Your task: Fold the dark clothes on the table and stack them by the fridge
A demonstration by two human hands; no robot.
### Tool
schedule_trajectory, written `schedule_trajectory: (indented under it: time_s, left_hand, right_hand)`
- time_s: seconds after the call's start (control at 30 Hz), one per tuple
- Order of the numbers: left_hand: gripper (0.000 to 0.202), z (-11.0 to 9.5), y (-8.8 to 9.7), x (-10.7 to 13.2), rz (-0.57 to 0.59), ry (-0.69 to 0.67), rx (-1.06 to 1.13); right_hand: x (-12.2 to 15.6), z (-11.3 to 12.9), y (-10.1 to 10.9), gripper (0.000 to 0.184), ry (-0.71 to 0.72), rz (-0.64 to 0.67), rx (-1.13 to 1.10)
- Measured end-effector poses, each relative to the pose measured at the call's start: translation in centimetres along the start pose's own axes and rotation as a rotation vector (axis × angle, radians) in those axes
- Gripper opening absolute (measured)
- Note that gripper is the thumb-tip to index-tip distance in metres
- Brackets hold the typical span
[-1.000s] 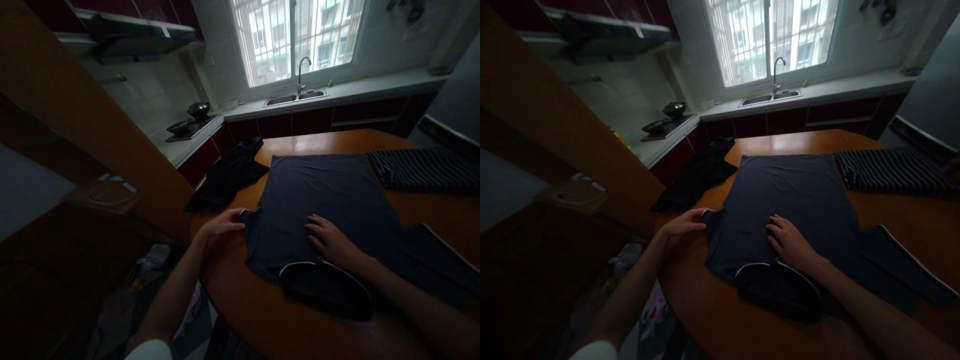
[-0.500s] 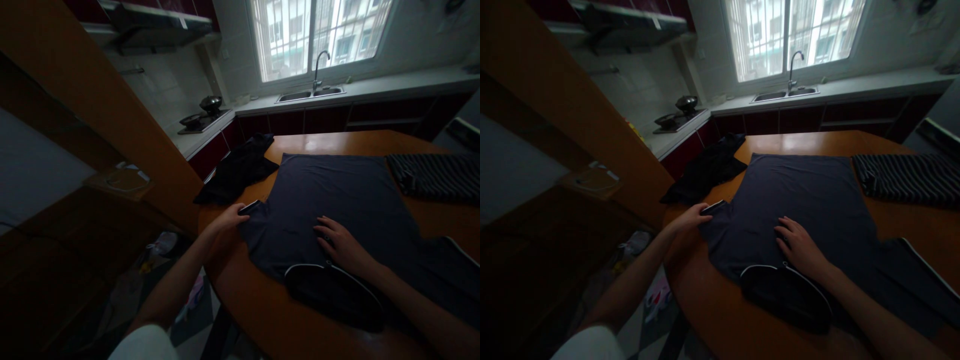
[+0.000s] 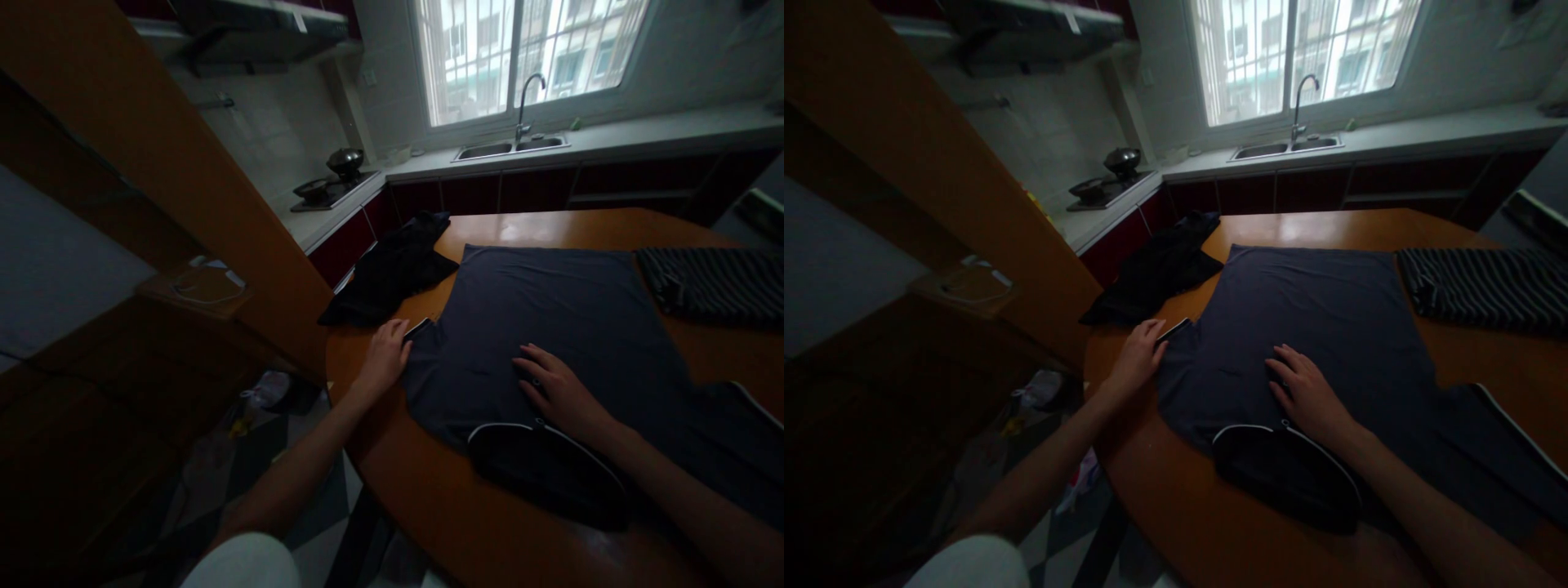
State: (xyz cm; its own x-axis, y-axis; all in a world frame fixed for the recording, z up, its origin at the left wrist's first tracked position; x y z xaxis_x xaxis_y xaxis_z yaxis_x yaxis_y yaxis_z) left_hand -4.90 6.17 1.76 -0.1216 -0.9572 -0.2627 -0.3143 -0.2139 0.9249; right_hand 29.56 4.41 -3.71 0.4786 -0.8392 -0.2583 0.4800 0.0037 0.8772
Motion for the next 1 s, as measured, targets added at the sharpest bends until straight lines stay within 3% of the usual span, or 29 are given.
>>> schedule_trajectory:
  time_s: [0.1, 0.17, 0.27, 0.37, 0.47, 0.6, 0.67, 0.73, 0.87, 1.0]
  left_hand:
    - [0.054, -4.7, -1.7, 0.9, 0.128, -0.327, 0.041]
    - [0.059, -6.3, -3.1, 1.4, 0.262, -0.451, 0.032]
    - [0.062, -6.3, -4.5, 1.7, 0.375, -0.455, 0.022]
    - [0.055, -5.6, -4.6, 1.7, 0.371, -0.429, 0.064]
    - [0.046, -4.2, -3.9, 1.0, 0.238, -0.307, 0.103]
    - [0.044, -0.4, -2.6, 0.0, -0.007, 0.104, -0.036]
    - [0.044, 1.2, -2.2, -0.2, 0.001, 0.252, -0.125]
    - [0.041, 2.0, -2.1, -0.2, 0.065, 0.318, -0.126]
    - [0.027, 2.5, -2.2, -0.5, 0.172, 0.354, -0.062]
    - [0.015, 2.6, -1.9, -1.4, 0.197, 0.306, -0.024]
  right_hand:
    - [-0.1, 0.6, -0.6, 0.05, 0.039, 0.014, 0.049]
    - [-0.2, 0.8, -1.2, 0.052, 0.056, 0.059, 0.062]
    - [-0.2, 0.7, -1.7, 0.053, 0.056, 0.107, 0.062]
    - [-0.2, 0.4, -1.7, 0.054, 0.053, 0.113, 0.049]
    - [-0.2, 0.3, -1.5, 0.054, 0.041, 0.122, 0.038]
    - [-0.3, 0.5, -1.4, 0.054, 0.038, 0.128, 0.028]
    - [-0.6, 0.6, -1.3, 0.052, 0.028, 0.115, 0.013]
    - [-0.9, 0.6, -1.1, 0.049, 0.003, 0.083, -0.005]
    - [-1.3, 0.6, -0.3, 0.044, -0.032, 0.003, -0.056]
    - [-1.4, 0.6, 0.3, 0.041, -0.045, -0.026, -0.125]
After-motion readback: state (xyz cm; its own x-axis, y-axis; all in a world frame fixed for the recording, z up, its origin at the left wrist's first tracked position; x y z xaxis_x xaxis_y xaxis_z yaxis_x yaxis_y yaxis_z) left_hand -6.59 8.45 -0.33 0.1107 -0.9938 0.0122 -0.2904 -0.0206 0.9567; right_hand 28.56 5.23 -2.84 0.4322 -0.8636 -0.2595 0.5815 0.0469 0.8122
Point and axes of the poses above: each hand's wrist, its own x-axis away from the middle knuckle, its own y-axis out of the back of the hand, z = x × y, the point moved 3 cm from there along -x, towards the middle knuckle, and after that the axes turned 1 degree about -z, right-handed, at the moved point
